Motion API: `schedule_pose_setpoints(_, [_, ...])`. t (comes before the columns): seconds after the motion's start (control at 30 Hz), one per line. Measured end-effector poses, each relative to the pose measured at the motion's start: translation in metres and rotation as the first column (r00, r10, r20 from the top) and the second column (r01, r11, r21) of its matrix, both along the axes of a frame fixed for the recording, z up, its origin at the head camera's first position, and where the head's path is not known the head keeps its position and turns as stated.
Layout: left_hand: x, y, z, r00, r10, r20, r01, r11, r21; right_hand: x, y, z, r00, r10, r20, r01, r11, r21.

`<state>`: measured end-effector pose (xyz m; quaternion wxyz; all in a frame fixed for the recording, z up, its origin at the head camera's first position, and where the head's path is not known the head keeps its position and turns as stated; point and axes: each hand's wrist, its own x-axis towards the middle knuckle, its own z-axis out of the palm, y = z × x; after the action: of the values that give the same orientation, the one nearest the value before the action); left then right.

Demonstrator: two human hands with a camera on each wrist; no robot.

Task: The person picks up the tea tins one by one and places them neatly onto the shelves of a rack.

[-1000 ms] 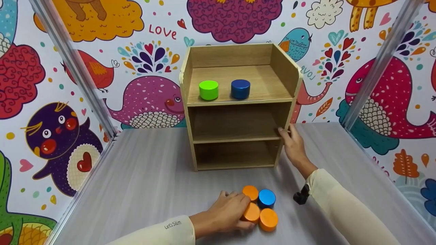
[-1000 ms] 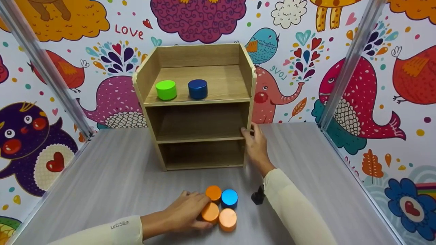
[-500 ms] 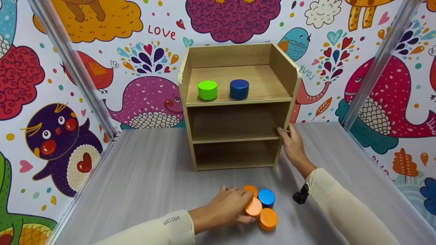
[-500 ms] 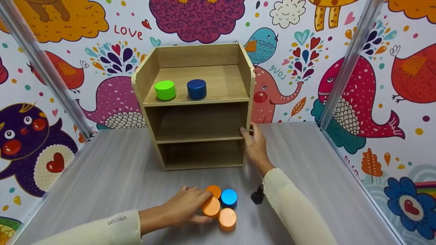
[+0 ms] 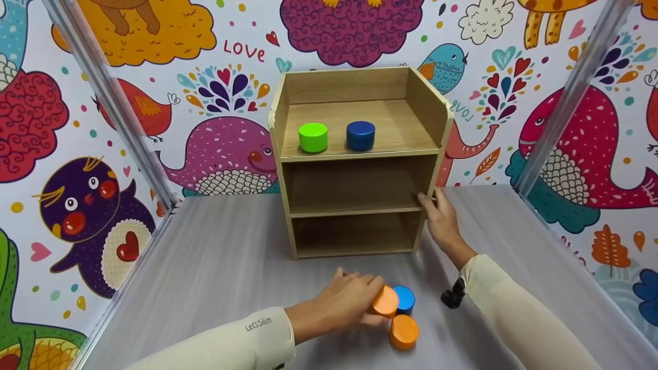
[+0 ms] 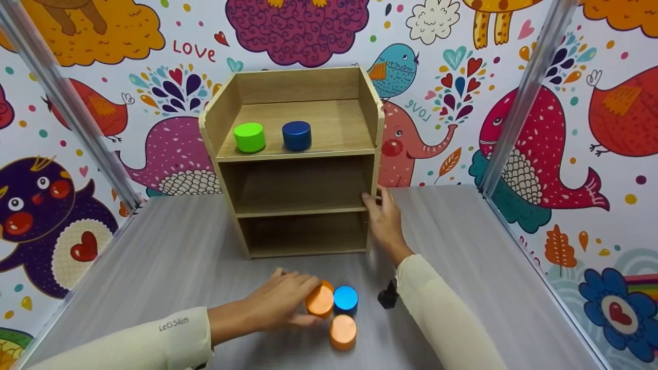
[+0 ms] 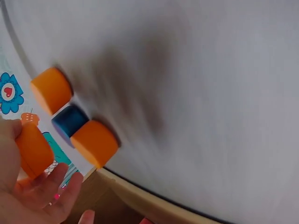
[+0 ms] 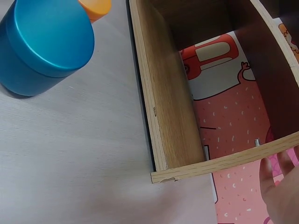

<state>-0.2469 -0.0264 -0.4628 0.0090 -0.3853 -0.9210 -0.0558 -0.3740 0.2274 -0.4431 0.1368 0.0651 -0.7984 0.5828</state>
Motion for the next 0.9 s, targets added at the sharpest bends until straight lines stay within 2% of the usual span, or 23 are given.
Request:
schedule_pose_setpoints(0.1, [-0.002, 0.001, 0.006, 0.999, -0.002, -0.033, 0.002, 1.0, 0.003, -0.011, 0.005, -0.012, 1.0, -0.013, -0.013, 0.013, 1.0, 0.001])
schedule_pose_setpoints(0.23, [-0.005, 0.003, 0.012, 0.998, 0.003, -0.061, -0.004, 1.0, -0.011, -0.015, 0.006, -0.018, 0.999, -0.029, -0.033, 0.029, 0.999, 0.014])
schedule_pose_setpoints(0.37, [-0.008, 0.005, 0.02, 0.997, 0.015, -0.082, -0.017, 0.999, -0.03, -0.015, 0.006, -0.019, 0.999, -0.028, -0.037, 0.028, 1.0, 0.002])
schedule_pose_setpoints(0.53, [-0.012, 0.007, 0.03, 0.989, 0.025, -0.148, -0.029, 0.999, -0.026, -0.017, 0.006, -0.019, 0.999, -0.019, -0.037, 0.019, 1.0, 0.009])
schedule_pose_setpoints(0.73, [-0.017, 0.011, 0.042, 0.987, 0.042, -0.157, -0.044, 0.999, -0.014, -0.018, 0.005, -0.018, 0.999, -0.013, -0.033, 0.014, 1.0, 0.011])
schedule_pose_setpoints(0.9, [-0.023, 0.015, 0.049, 0.973, 0.041, -0.226, -0.046, 0.999, -0.018, -0.017, 0.004, -0.019, 0.999, -0.033, -0.042, 0.034, 0.999, 0.023])
